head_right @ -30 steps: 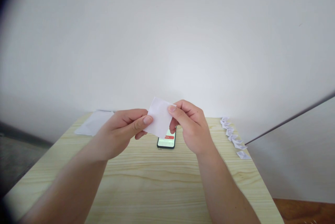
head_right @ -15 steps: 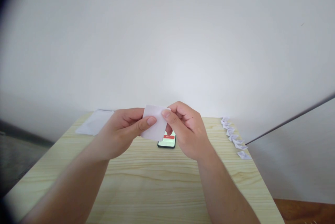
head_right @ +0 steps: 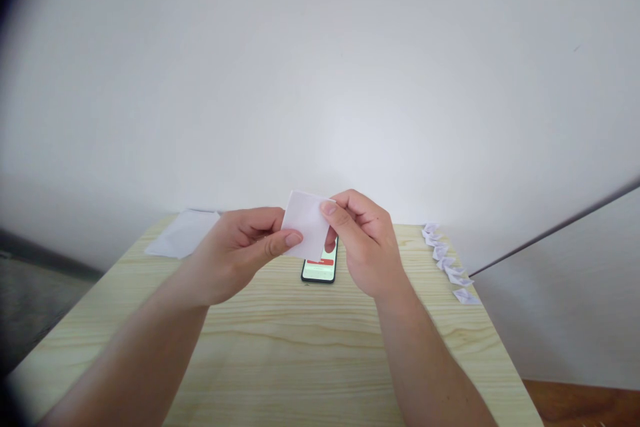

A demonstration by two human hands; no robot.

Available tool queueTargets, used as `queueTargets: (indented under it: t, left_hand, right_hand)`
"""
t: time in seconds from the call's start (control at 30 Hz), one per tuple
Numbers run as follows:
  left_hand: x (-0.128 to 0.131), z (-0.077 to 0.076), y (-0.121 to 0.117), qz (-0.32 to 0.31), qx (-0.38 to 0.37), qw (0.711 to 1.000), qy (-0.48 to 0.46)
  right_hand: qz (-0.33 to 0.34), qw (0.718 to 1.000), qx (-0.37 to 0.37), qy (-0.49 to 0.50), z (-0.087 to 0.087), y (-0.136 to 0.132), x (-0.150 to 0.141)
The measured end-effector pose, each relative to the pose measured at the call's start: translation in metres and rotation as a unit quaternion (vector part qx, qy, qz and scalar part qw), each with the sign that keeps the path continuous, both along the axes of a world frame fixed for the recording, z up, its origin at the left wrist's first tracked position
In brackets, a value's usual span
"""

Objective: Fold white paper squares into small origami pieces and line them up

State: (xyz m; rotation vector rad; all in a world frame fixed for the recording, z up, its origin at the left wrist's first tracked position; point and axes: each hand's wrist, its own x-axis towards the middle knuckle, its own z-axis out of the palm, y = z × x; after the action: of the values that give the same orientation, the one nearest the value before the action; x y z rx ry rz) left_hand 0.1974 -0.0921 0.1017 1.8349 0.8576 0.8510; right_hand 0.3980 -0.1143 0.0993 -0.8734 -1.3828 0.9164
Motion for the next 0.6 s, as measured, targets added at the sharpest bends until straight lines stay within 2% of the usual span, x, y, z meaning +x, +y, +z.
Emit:
queueTargets:
  t: [0.4,0.53,0.6]
  left_hand:
    - [-0.0009,0.0017,-0.0008,-0.034,0.019,0.999,0.014]
    - [-0.0011,0.0027,0.0015,-0.02,0.046,0.998,0.037]
    - [-0.0009,0.0004,0.0035,0.008,0.066,0.997,0.043]
  right_hand:
    - [-0.024,0.999,-0.019,0.035,-0.0048,0.0064,0.0036]
    - [-0.042,0.998,-0.02,0.032,-0.0039,0.0066,0.0048]
    - [-0.053,0.999,-0.011,0.007,-0.0027,0.005,0.0045]
